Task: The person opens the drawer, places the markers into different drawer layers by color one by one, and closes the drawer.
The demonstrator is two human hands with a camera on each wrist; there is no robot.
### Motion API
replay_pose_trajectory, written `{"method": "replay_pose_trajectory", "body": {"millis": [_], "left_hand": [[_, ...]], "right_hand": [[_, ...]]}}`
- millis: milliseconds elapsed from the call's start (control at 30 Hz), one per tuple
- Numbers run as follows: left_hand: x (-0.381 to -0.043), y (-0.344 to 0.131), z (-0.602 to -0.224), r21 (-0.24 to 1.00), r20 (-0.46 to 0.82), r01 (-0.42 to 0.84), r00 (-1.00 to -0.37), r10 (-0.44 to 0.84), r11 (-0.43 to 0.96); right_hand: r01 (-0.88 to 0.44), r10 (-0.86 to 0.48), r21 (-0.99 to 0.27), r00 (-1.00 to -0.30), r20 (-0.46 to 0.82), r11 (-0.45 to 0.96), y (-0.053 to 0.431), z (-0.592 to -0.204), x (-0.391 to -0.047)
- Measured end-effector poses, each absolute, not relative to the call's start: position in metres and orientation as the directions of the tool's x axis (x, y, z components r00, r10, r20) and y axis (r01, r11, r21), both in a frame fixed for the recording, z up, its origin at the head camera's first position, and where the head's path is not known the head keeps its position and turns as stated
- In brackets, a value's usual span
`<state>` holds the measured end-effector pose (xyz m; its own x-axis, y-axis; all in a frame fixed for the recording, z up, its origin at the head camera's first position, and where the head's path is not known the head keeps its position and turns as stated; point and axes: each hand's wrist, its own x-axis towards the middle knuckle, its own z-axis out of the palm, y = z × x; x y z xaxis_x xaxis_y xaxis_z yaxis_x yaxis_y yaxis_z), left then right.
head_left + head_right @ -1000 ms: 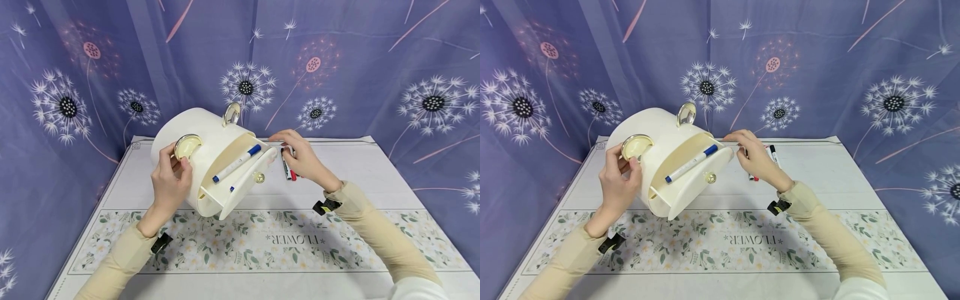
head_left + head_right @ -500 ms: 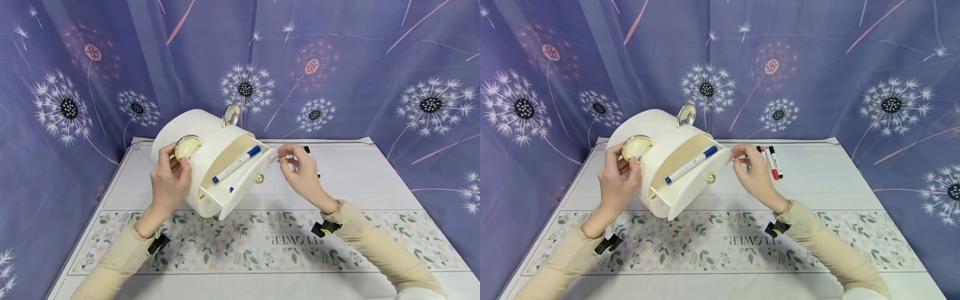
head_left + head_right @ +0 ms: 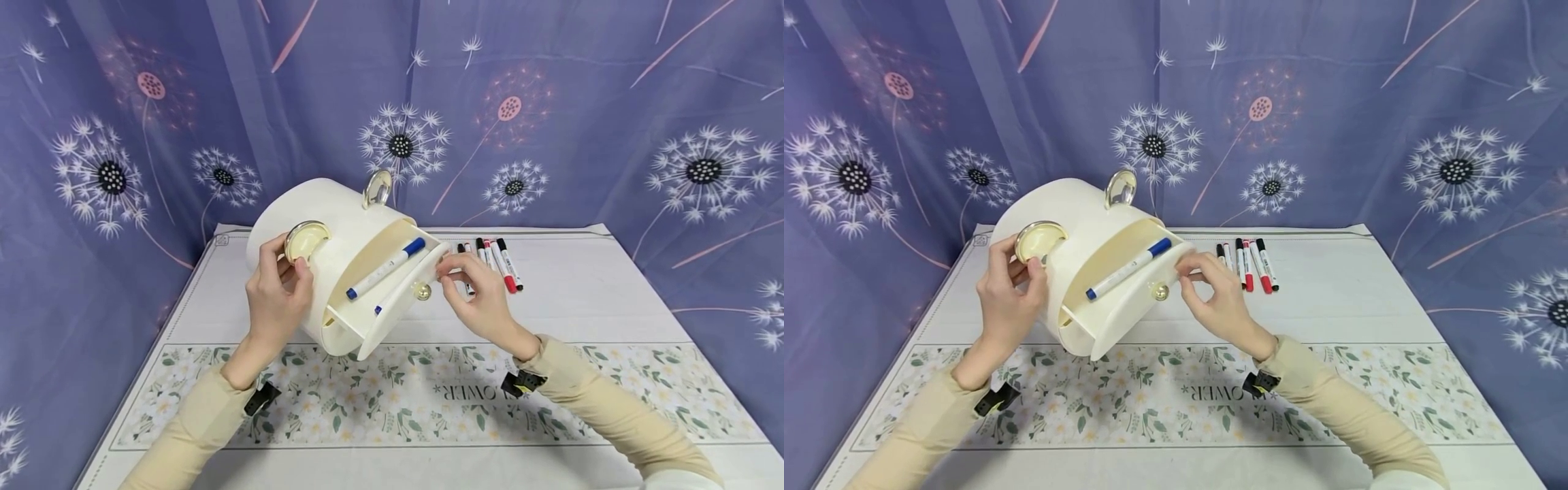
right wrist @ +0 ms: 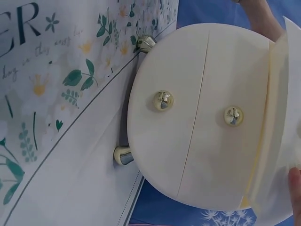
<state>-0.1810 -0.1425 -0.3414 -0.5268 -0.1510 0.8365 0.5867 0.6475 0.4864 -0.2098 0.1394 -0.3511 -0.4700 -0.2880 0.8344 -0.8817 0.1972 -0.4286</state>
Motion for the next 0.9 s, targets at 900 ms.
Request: {"method": "replay_pose_trajectory", "body": {"millis": [900], "left_hand": [[-0.182, -0.141, -0.343, 0.487, 0.843, 0.596, -0.513, -0.164, 0.638]], "right_hand": [[-0.96, -0.343, -0.194, -0.255, 0.904, 0.204, 0.131, -0.36, -0.208]]}}
